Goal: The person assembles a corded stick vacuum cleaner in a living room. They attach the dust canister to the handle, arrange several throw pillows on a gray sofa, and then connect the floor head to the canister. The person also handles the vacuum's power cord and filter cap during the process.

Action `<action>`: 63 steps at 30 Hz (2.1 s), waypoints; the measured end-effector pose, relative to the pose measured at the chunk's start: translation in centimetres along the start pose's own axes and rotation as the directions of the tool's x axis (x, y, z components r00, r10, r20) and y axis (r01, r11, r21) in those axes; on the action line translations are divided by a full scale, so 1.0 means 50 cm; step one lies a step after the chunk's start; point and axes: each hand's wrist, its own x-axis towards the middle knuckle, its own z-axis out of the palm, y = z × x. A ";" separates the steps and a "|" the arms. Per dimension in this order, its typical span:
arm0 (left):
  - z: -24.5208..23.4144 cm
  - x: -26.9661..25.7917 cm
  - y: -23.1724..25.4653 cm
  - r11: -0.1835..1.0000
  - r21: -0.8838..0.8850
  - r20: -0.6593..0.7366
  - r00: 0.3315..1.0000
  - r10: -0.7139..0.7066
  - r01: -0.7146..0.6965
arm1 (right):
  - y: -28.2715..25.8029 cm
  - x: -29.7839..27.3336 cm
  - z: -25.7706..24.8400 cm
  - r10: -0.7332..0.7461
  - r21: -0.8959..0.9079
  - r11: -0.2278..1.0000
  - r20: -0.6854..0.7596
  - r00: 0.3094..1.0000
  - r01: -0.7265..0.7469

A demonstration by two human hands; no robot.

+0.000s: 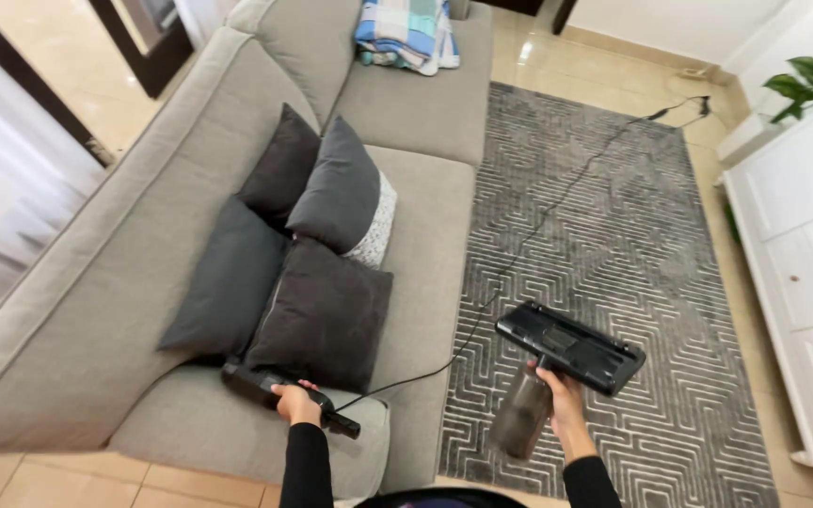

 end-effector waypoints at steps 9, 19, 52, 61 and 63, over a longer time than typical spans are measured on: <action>-0.172 -0.272 0.078 0.898 0.428 0.124 0.991 0.057 -0.105 | -0.071 0.052 0.245 0.037 0.282 0.957 0.114 0.993 -0.068; -0.201 -0.326 0.203 0.804 0.530 0.209 0.961 0.182 -0.267 | -0.137 0.039 0.322 0.009 0.328 0.943 0.125 0.992 -0.049; -0.021 -0.544 0.264 0.157 0.357 0.915 0.311 -0.257 -0.921 | -0.382 -0.070 0.332 -0.275 0.621 0.754 0.002 0.961 0.215; -0.034 -0.547 0.270 0.134 0.379 0.903 0.335 -0.268 -0.916 | -0.381 -0.060 0.373 -0.357 0.646 0.738 0.127 0.926 0.195; -0.037 -0.545 0.268 0.144 0.393 0.899 0.347 -0.268 -0.908 | -0.380 -0.053 0.377 -0.359 0.635 0.749 0.150 0.921 0.189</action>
